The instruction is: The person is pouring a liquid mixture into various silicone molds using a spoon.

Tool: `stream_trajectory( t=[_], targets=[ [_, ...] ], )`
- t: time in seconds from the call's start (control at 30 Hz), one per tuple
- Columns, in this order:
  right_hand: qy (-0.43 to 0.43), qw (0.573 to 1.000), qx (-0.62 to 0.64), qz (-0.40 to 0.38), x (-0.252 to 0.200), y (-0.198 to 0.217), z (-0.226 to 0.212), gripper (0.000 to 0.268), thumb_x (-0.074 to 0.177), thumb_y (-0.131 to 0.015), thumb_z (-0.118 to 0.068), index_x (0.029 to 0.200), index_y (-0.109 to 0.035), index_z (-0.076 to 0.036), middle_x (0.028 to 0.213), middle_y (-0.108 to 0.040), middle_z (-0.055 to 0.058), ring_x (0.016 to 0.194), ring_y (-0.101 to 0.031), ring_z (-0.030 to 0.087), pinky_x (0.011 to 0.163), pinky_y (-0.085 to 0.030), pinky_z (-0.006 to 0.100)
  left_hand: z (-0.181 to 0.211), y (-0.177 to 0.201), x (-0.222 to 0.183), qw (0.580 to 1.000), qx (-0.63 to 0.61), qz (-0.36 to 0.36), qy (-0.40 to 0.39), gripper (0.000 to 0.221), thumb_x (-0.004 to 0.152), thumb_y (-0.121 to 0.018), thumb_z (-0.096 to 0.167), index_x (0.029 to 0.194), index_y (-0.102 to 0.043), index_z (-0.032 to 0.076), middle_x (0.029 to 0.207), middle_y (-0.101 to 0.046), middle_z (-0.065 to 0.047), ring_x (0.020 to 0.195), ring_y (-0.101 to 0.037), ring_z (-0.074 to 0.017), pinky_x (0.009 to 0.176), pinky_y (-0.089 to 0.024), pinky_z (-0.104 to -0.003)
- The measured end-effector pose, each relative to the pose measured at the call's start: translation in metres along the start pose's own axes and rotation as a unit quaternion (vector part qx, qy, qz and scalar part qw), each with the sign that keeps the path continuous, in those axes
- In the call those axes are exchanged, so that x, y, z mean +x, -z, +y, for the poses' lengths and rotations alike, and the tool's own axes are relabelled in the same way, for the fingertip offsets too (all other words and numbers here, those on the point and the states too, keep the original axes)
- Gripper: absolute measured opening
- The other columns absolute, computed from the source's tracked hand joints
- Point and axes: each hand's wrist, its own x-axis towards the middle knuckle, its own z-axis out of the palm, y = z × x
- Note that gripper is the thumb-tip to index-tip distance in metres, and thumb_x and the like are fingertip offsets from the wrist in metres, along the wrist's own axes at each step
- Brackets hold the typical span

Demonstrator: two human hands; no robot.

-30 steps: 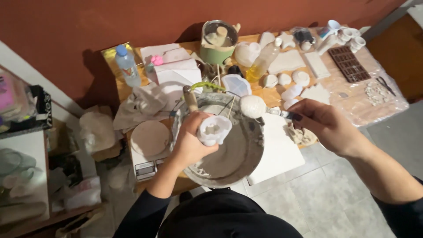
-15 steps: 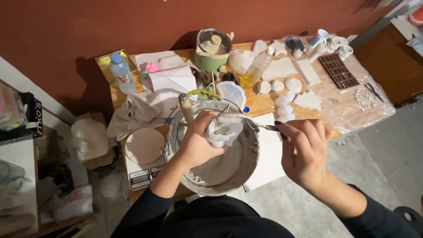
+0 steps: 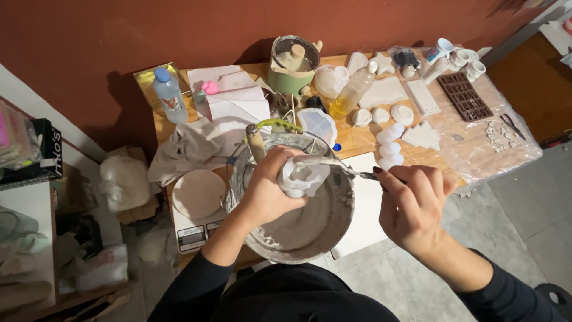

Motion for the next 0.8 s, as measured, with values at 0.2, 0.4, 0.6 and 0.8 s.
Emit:
stream_trajectory(
  t=[0.2,0.4,0.6,0.8],
  targets=[
    [0.023,1.0,-0.009,-0.018,0.003,0.004,0.001,0.028,0.087,-0.076,0.007,0.112,-0.07,-0.004,0.098,-0.067,0.007,0.086,-0.054,0.024,0.084,-0.031,0.04,-0.001,-0.002,0.0,1.0,-0.013,0.003,0.016,0.061,0.06,-0.09,0.005,0.114,-0.061,0.007,0.114,-0.065,-0.009,0.107,-0.069,-0.0264,0.091,-0.057,-0.036],
    [-0.035,0.998,0.016,-0.052,0.002,0.006,0.0,0.032,0.079,-0.069,0.008,0.108,-0.07,-0.006,0.095,-0.067,0.006,0.084,-0.053,0.025,0.081,-0.031,0.041,-0.001,-0.002,-0.001,1.0,0.005,0.011,-0.001,0.065,0.058,-0.092,0.007,0.116,-0.06,0.006,0.114,-0.064,-0.01,0.107,-0.067,-0.0277,0.092,-0.055,-0.037],
    [-0.216,0.949,0.197,-0.121,0.007,0.011,-0.002,0.022,0.091,-0.065,0.007,0.111,-0.067,-0.001,0.094,-0.066,0.009,0.087,-0.061,0.027,0.081,-0.043,0.038,-0.017,-0.008,-0.011,0.999,-0.004,0.034,-0.005,0.068,0.062,-0.091,0.008,0.12,-0.055,0.004,0.118,-0.063,-0.01,0.109,-0.067,-0.0283,0.093,-0.054,-0.037],
    [-0.367,0.833,0.401,-0.105,-0.023,-0.001,0.017,0.025,0.098,-0.055,0.008,0.12,-0.063,-0.002,0.103,-0.068,0.01,0.096,-0.066,0.02,0.088,-0.053,0.028,-0.032,-0.008,-0.026,0.999,-0.016,0.039,0.021,0.071,0.06,-0.092,0.009,0.122,-0.058,0.005,0.119,-0.064,-0.01,0.108,-0.067,-0.0263,0.093,-0.055,-0.036]
  ],
)
